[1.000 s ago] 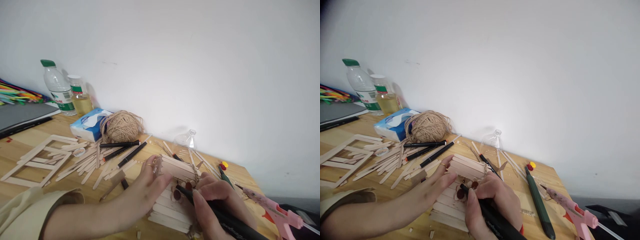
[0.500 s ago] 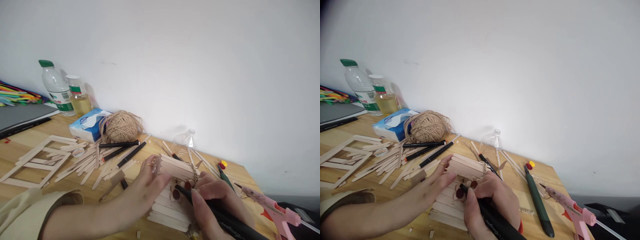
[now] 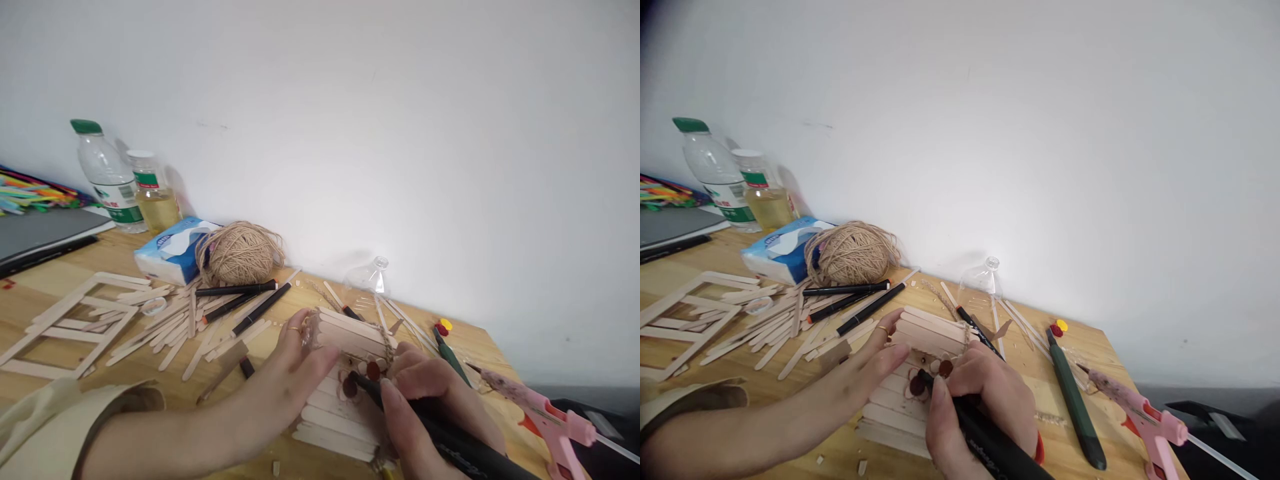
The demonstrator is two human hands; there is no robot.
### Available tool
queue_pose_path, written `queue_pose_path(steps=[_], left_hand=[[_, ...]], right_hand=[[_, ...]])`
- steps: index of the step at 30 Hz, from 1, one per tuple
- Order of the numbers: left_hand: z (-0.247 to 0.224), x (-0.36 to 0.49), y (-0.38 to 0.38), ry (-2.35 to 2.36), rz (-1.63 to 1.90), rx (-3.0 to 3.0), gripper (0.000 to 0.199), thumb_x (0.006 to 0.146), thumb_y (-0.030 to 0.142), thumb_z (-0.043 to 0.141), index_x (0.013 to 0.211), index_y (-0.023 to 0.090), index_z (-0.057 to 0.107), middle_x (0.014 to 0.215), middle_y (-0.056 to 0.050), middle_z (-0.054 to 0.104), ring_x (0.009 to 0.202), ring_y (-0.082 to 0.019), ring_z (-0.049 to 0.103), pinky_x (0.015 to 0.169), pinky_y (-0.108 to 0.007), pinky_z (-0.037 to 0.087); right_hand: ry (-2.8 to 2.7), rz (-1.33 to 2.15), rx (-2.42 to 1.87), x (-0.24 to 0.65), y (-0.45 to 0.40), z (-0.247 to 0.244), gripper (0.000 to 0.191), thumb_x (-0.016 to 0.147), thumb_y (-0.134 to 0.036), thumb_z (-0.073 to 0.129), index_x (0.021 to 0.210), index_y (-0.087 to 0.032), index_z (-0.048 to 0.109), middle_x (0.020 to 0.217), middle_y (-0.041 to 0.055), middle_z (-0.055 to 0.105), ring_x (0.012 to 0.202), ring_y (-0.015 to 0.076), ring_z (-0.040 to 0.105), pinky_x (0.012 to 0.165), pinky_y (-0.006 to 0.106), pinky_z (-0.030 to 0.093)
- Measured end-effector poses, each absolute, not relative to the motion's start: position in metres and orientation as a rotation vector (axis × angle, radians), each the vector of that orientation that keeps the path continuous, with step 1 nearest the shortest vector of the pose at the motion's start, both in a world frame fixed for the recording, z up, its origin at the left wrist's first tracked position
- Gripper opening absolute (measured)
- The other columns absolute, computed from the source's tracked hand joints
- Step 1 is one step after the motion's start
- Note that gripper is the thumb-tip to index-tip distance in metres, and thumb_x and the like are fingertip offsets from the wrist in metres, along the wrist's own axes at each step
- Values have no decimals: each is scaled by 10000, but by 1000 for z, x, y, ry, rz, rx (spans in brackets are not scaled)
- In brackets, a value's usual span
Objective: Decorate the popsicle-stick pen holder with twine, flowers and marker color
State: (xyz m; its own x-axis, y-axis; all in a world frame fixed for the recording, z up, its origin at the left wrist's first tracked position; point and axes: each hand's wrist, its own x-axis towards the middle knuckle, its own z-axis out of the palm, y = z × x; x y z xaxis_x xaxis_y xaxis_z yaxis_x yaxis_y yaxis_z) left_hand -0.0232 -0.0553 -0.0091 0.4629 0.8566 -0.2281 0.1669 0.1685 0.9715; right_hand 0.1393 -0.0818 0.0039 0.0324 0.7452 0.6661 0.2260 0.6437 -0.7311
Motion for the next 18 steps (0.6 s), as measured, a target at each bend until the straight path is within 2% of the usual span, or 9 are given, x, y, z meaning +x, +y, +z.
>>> queue_pose_path(steps=[7,13,18], left_hand=[[-12,-19,-57,992,717,1246,744,844,563,435,1452,222,175,1538,-104,216,1433,-258,90,1150,-438,164],[-16,-17,-56,964,851,1198,730,853,572,417,1413,212,119,1518,-136,217,1420,-225,157,1147,-422,184],[-19,-10,-53,921,954,1072,724,794,483,553,1331,205,155,1463,-159,279,1362,-250,267,1118,-417,244]], right_hand=[[-1413,418,-779,137,-79,0,212,849,-191,552,651,-218,483,512,-52,405,462,106,329,464,284,249],[-1339,538,-799,138,-82,2,136,836,-304,622,738,-238,553,514,-51,469,417,100,381,367,250,247],[-1333,428,-881,140,-84,9,153,813,-197,642,741,-240,514,565,-57,463,469,97,409,425,234,329]])
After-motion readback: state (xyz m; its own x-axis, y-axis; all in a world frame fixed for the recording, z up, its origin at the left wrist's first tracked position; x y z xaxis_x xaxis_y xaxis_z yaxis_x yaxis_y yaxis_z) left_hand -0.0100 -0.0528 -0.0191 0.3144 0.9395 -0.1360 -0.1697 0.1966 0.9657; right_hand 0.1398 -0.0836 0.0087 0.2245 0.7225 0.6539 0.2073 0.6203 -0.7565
